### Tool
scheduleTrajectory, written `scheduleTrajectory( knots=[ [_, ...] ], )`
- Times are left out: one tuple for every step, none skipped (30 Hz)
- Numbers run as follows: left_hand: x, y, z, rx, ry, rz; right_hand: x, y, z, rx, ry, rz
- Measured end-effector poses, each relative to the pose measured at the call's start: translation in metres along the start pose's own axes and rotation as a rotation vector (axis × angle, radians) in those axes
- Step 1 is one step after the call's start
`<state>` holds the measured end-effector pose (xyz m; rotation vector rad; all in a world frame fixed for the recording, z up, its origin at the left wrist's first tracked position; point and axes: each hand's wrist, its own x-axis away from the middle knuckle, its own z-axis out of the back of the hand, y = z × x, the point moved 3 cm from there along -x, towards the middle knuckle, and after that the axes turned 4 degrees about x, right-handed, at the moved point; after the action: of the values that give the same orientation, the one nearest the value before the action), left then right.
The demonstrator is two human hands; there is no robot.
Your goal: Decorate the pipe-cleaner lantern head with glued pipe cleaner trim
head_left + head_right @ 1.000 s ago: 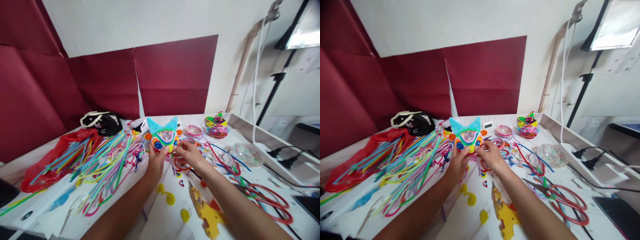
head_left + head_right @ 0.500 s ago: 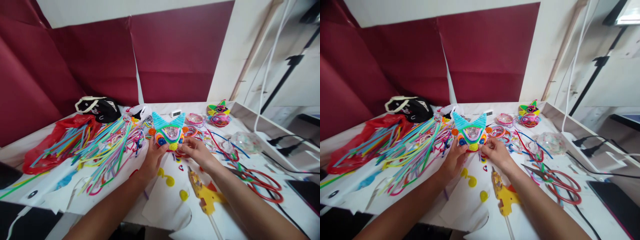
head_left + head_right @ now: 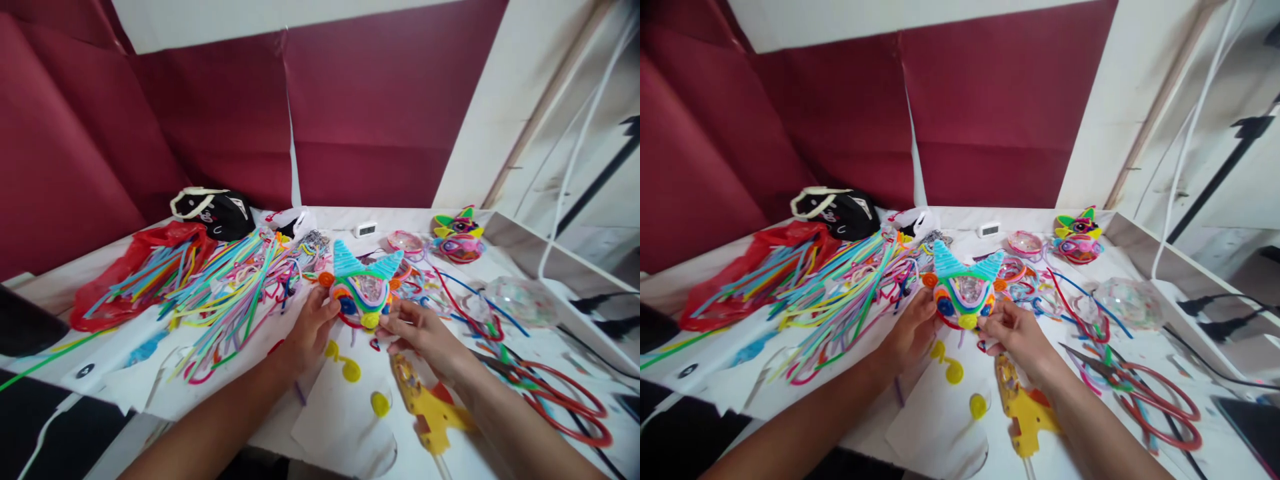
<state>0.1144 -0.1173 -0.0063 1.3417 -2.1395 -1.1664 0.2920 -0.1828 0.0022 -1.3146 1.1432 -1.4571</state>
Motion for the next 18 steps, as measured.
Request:
scheduleTrajectory(
  knots=[
    [0.001,0.002,0.0,0.0,-0.015,0.018,0.001,0.003,0.0,-0.003,-0.003,-0.011],
    [0.003,0.003,0.0,0.001,-0.031,0.035,0.002,0.006,0.0,-0.005,-0.007,-0.018],
    [0.004,0.005,0.0,0.002,-0.05,0.054,0.002,0.009,0.001,-0.007,-0.008,-0.022],
    [0.005,0.006,0.001,0.002,-0.071,0.068,0.003,0.013,0.001,-0.007,-0.006,-0.022],
    [0.006,0.007,0.003,0.002,-0.09,0.078,0.003,0.017,0.001,-0.001,-0.005,-0.021],
    [0.006,0.007,0.006,-0.002,-0.107,0.086,0.003,0.022,0.001,0.012,-0.007,-0.025],
    [0.007,0.006,0.009,-0.011,-0.119,0.097,0.003,0.026,0.001,0.027,-0.009,-0.034],
    [0.007,0.005,0.014,-0.027,-0.122,0.11,0.003,0.03,0.001,0.039,-0.008,-0.044],
    [0.006,0.004,0.018,-0.047,-0.117,0.123,0.003,0.033,0.0,0.046,-0.005,-0.053],
    [0.006,0.002,0.023,-0.068,-0.113,0.134,0.003,0.036,0.0,0.049,-0.003,-0.057],
    [0.005,0.001,0.027,-0.085,-0.116,0.14,0.004,0.037,-0.001,0.05,0.0,-0.055],
    [0.004,0.0,0.03,-0.097,-0.124,0.141,0.004,0.038,-0.002,0.05,0.005,-0.048],
    [0.004,-0.001,0.032,-0.102,-0.133,0.135,0.005,0.038,-0.002,0.056,0.011,-0.041],
    [0.003,-0.002,0.033,-0.104,-0.145,0.129,0.005,0.038,-0.003,0.069,0.015,-0.039],
    [0.003,-0.002,0.034,-0.105,-0.156,0.124,0.006,0.038,-0.004,0.086,0.017,-0.039],
    [0.003,-0.002,0.034,-0.106,-0.165,0.121,0.006,0.038,-0.005,0.105,0.019,-0.04],
    [0.003,-0.002,0.034,-0.11,-0.17,0.119,0.007,0.038,-0.006,0.122,0.02,-0.043],
    [0.003,-0.002,0.035,-0.114,-0.175,0.119,0.007,0.038,-0.006,0.136,0.019,-0.046]
  ],
)
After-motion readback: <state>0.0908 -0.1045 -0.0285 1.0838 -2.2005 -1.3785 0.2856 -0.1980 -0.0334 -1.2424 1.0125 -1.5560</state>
